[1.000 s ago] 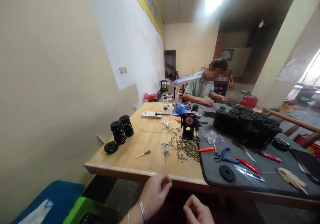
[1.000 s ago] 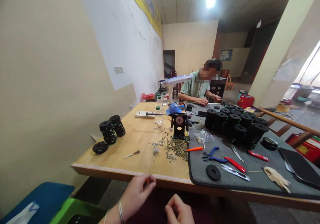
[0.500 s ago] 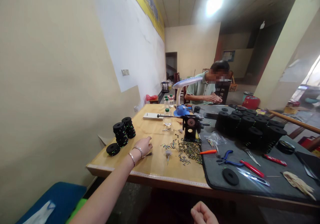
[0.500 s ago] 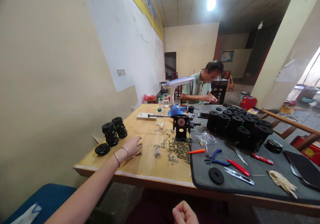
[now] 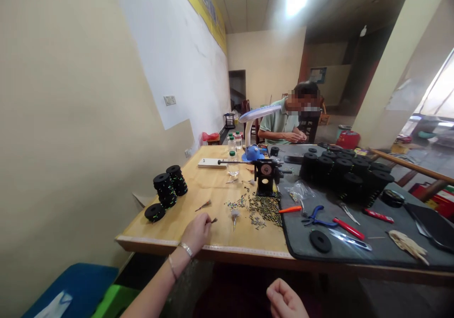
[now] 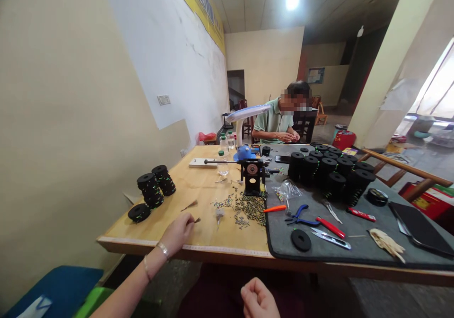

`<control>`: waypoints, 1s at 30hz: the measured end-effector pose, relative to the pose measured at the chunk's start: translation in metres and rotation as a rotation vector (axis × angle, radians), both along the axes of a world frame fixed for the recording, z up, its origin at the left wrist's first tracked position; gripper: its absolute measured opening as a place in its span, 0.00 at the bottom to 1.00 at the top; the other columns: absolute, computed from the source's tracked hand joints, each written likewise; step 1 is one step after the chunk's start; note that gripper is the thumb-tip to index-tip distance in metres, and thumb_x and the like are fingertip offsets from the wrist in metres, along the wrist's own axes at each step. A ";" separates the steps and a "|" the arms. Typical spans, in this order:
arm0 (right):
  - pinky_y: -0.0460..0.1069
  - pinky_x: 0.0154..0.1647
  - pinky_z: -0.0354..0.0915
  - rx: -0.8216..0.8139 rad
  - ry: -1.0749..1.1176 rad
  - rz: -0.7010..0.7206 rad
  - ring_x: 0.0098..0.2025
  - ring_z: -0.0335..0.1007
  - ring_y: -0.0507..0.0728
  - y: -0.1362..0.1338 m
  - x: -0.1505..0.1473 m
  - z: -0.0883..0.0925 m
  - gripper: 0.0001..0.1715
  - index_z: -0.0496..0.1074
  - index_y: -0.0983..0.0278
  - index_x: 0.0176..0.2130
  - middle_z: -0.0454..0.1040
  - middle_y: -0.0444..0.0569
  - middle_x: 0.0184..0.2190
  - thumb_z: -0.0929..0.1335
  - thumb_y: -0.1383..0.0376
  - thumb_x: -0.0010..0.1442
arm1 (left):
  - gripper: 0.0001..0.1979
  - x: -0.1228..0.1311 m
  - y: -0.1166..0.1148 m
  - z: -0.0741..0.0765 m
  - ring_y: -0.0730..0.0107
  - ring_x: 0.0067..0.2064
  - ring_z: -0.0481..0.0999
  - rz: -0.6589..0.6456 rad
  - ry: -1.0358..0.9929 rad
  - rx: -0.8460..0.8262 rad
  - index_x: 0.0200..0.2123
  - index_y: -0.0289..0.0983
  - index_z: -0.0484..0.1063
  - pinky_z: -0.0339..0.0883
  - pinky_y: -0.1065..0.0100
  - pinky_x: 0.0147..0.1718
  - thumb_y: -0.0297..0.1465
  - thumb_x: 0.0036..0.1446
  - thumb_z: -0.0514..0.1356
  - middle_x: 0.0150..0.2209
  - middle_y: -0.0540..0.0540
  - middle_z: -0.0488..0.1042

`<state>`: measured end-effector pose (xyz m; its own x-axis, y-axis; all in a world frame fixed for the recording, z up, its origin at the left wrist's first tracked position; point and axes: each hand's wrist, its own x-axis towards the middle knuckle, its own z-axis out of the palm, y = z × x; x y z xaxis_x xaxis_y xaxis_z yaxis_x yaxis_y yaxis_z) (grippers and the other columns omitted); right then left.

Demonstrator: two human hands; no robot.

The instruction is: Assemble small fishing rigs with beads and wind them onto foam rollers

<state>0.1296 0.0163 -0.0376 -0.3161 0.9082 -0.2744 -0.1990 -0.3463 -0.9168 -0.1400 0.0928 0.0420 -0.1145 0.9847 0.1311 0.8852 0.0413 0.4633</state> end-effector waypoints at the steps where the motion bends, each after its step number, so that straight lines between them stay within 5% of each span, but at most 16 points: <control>1: 0.43 0.16 0.33 -0.010 0.009 -0.011 0.13 0.36 0.44 -0.002 -0.001 0.002 0.32 0.56 0.60 0.21 0.46 0.30 0.08 0.70 0.39 0.39 | 0.06 0.008 -0.010 -0.002 0.65 0.35 0.73 -0.038 -0.063 -0.006 0.30 0.38 0.65 0.66 0.65 0.37 0.27 0.57 0.50 0.31 0.46 0.73; 2: 0.43 0.15 0.33 -0.021 0.019 -0.022 0.13 0.35 0.44 -0.004 -0.002 0.005 0.31 0.56 0.60 0.22 0.47 0.30 0.08 0.70 0.40 0.40 | 0.06 0.019 -0.022 -0.006 0.68 0.31 0.72 -0.089 -0.155 -0.021 0.30 0.38 0.64 0.66 0.68 0.32 0.30 0.59 0.50 0.28 0.48 0.72; 5: 0.43 0.14 0.33 -0.044 0.034 -0.058 0.12 0.36 0.44 -0.012 -0.007 0.018 0.29 0.57 0.60 0.23 0.49 0.30 0.08 0.70 0.42 0.42 | 0.09 0.057 -0.058 -0.018 0.72 0.25 0.69 -0.193 -0.878 -0.171 0.31 0.38 0.63 0.64 0.72 0.22 0.37 0.53 0.57 0.24 0.52 0.68; 10: 0.42 0.13 0.35 -0.030 0.050 -0.088 0.12 0.38 0.43 -0.018 -0.011 0.029 0.27 0.59 0.62 0.23 0.54 0.32 0.08 0.71 0.45 0.45 | 0.13 0.107 -0.094 -0.037 0.76 0.23 0.68 -0.117 -1.305 -0.379 0.28 0.37 0.63 0.62 0.75 0.20 0.35 0.45 0.65 0.23 0.52 0.69; 15: 0.41 0.13 0.38 -0.033 0.015 -0.131 0.12 0.40 0.43 -0.017 -0.008 0.025 0.25 0.60 0.63 0.23 0.56 0.33 0.09 0.71 0.46 0.46 | 0.12 0.121 -0.096 -0.042 0.76 0.22 0.69 -0.075 -1.353 -0.480 0.24 0.36 0.62 0.62 0.76 0.18 0.31 0.43 0.64 0.22 0.51 0.71; 30: 0.42 0.16 0.51 0.188 -0.202 -0.114 0.14 0.55 0.47 -0.021 -0.007 0.016 0.19 0.64 0.64 0.25 0.62 0.37 0.13 0.68 0.52 0.53 | 0.10 0.132 -0.098 -0.043 0.77 0.18 0.68 -0.140 -1.162 -0.383 0.21 0.37 0.58 0.62 0.75 0.18 0.27 0.44 0.60 0.16 0.56 0.66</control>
